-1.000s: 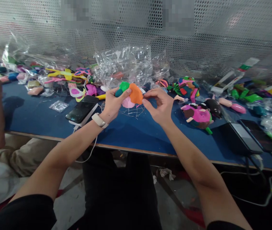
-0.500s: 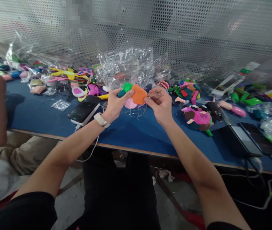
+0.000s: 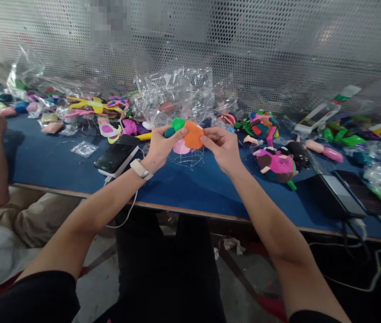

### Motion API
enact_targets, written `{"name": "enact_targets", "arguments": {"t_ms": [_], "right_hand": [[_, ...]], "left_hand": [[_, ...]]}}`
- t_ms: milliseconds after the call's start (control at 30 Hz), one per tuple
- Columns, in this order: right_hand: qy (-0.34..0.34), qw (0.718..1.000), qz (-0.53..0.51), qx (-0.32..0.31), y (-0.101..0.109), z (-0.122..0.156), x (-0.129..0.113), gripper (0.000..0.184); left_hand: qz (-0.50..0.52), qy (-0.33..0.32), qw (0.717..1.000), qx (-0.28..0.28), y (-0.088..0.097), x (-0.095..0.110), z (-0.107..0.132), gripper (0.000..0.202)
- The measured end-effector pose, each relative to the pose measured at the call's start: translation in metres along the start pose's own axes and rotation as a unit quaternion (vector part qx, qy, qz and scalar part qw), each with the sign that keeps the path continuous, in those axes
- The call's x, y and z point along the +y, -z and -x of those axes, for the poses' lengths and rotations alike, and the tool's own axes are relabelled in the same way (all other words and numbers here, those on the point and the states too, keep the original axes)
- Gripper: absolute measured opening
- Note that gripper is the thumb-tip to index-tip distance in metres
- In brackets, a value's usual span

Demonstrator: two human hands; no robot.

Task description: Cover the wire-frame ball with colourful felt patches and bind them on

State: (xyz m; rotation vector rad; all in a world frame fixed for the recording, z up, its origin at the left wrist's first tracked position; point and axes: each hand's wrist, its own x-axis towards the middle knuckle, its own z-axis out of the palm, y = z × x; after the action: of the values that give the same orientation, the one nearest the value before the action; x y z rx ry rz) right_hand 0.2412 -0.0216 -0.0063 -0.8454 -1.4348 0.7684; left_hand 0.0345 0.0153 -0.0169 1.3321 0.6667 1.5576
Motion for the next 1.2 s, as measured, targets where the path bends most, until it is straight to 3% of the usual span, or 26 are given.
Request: {"name": "enact_targets", "arguments": {"t_ms": [367, 967, 1100, 1200], "right_hand": [[0.002, 0.999, 0.020, -0.027, -0.004, 0.005, -0.013, 0.046], [-0.009, 0.996, 0.049, -0.069, -0.002, 0.006, -0.014, 0.047], [-0.007, 0.996, 0.077, -0.047, -0.006, 0.008, -0.015, 0.047], [-0.009, 0.996, 0.084, -0.022, -0.004, 0.007, -0.014, 0.046]], "left_hand": [[-0.017, -0.002, 1.000, -0.020, -0.003, 0.006, 0.003, 0.063], [-0.037, -0.015, 0.999, -0.032, -0.003, 0.007, 0.003, 0.072], [-0.039, -0.013, 0.999, -0.036, -0.003, 0.009, 0.003, 0.077], [-0.045, 0.012, 0.997, -0.063, -0.002, 0.012, 0.003, 0.069]]}}
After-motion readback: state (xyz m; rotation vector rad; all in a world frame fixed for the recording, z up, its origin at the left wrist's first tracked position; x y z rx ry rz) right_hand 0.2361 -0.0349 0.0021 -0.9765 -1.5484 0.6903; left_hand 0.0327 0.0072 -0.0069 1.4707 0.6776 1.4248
